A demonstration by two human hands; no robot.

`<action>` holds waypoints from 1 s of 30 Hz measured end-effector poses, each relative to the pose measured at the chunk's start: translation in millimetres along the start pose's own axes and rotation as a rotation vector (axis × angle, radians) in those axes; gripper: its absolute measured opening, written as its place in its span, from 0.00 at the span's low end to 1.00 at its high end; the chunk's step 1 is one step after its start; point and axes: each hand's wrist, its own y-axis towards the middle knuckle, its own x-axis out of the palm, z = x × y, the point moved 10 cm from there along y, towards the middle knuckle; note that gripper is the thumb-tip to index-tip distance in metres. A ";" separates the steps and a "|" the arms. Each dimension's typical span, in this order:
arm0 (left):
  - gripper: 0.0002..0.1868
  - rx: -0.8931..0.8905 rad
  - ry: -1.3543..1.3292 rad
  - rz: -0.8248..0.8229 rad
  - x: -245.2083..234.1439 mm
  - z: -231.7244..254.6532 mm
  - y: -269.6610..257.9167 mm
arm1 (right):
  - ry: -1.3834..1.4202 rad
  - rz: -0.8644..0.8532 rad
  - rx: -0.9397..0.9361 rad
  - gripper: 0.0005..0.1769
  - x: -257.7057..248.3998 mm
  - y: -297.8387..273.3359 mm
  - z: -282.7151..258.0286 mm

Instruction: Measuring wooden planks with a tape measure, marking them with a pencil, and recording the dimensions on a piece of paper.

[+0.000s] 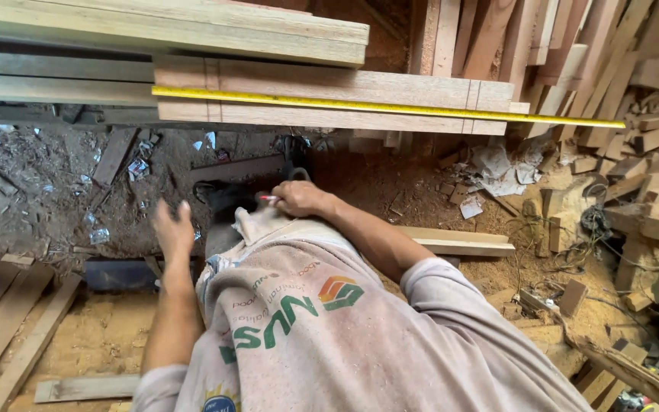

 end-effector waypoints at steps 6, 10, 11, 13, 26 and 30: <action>0.49 -0.352 -0.007 -0.384 41.9 -290.8 -81.1 | -0.022 0.070 0.567 0.27 11.7 -4.0 74.6; 0.34 -0.437 -0.135 -0.320 15.5 -370.6 -120.0 | 0.137 0.237 0.828 0.30 49.1 14.4 141.9; 0.40 -0.623 -0.246 -0.320 10.2 -391.9 -133.1 | 0.167 0.254 0.862 0.33 52.6 18.3 133.8; 0.41 -0.628 -0.236 -0.336 -7.8 -352.4 -107.7 | 0.180 0.216 0.891 0.32 57.7 34.2 111.9; 0.35 -0.549 -0.518 0.069 -140.6 -320.3 23.3 | -0.193 0.081 0.283 0.27 75.5 252.4 -186.2; 0.37 -0.517 -0.450 -0.042 -120.4 -360.8 40.7 | -0.129 0.188 0.109 0.27 40.5 278.4 -286.9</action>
